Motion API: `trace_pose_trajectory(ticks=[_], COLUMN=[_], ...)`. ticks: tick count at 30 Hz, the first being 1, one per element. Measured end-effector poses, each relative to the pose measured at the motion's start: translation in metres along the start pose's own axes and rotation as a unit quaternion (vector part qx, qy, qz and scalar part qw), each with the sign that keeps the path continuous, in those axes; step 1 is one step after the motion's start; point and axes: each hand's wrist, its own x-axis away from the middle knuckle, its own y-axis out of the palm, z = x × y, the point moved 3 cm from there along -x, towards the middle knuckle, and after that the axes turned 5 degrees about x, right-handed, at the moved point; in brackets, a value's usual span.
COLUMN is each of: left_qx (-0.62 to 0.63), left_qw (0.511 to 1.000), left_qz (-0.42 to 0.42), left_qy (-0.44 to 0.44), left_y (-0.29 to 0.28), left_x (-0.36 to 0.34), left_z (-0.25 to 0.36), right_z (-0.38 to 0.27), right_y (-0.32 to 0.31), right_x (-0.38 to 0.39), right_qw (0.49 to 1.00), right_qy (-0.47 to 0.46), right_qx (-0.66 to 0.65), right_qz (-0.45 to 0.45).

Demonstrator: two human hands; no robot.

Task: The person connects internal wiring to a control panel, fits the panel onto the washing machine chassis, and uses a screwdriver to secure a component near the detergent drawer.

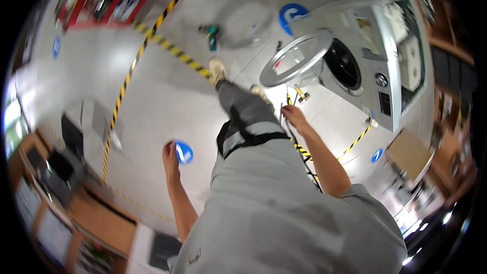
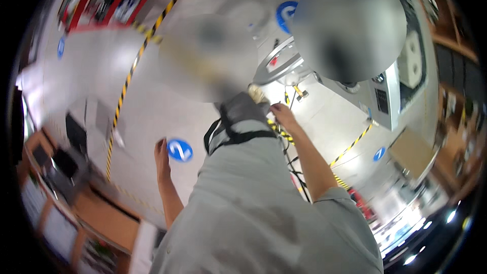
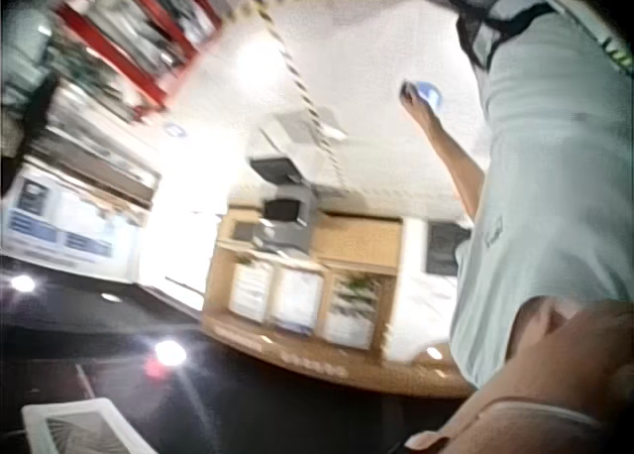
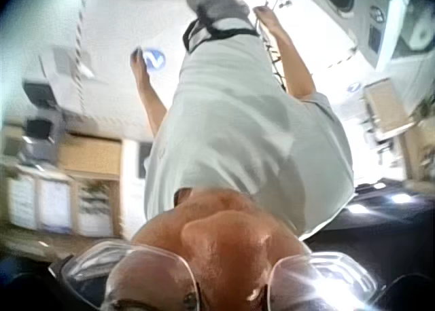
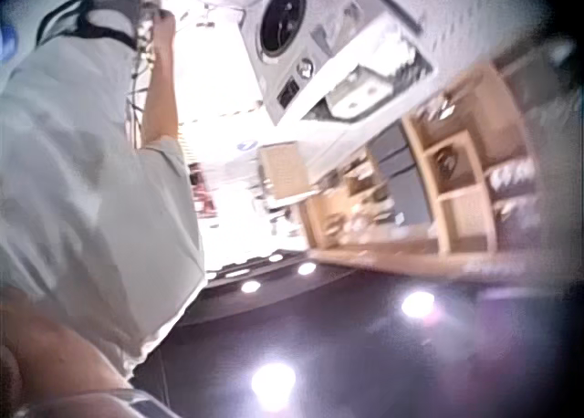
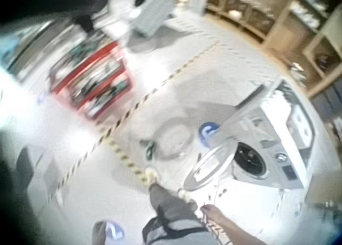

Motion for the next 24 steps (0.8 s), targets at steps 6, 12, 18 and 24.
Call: trace_pose_trajectory(ticks=[6, 12, 18, 24], left_qx=[-0.073, -0.166, -0.352, -0.424], left_qw=[0.996, 0.970, 0.872, 0.844], left_qz=[-0.054, -0.166, -0.337, -0.321], left_qy=[0.000, -0.067, -0.037, 0.068], left_y=[-0.069, -0.130, -0.173, -0.097], left_x=[-0.138, -0.246, -0.424, -0.413], left_z=[0.063, 0.081, 0.124, 0.324], right_z=[-0.088, -0.120, -0.112, -0.076], right_y=[0.054, 0.100, 0.239, 0.502], right_x=[0.010, 0.061, 0.143, 0.201], right_qw=[0.993, 0.944, 0.813, 0.682], right_qy=[0.019, 0.064, 0.096, 0.205], right_qx=[-0.065, -0.230, -0.464, -0.592], right_qz=[0.094, 0.230, 0.339, 0.377])
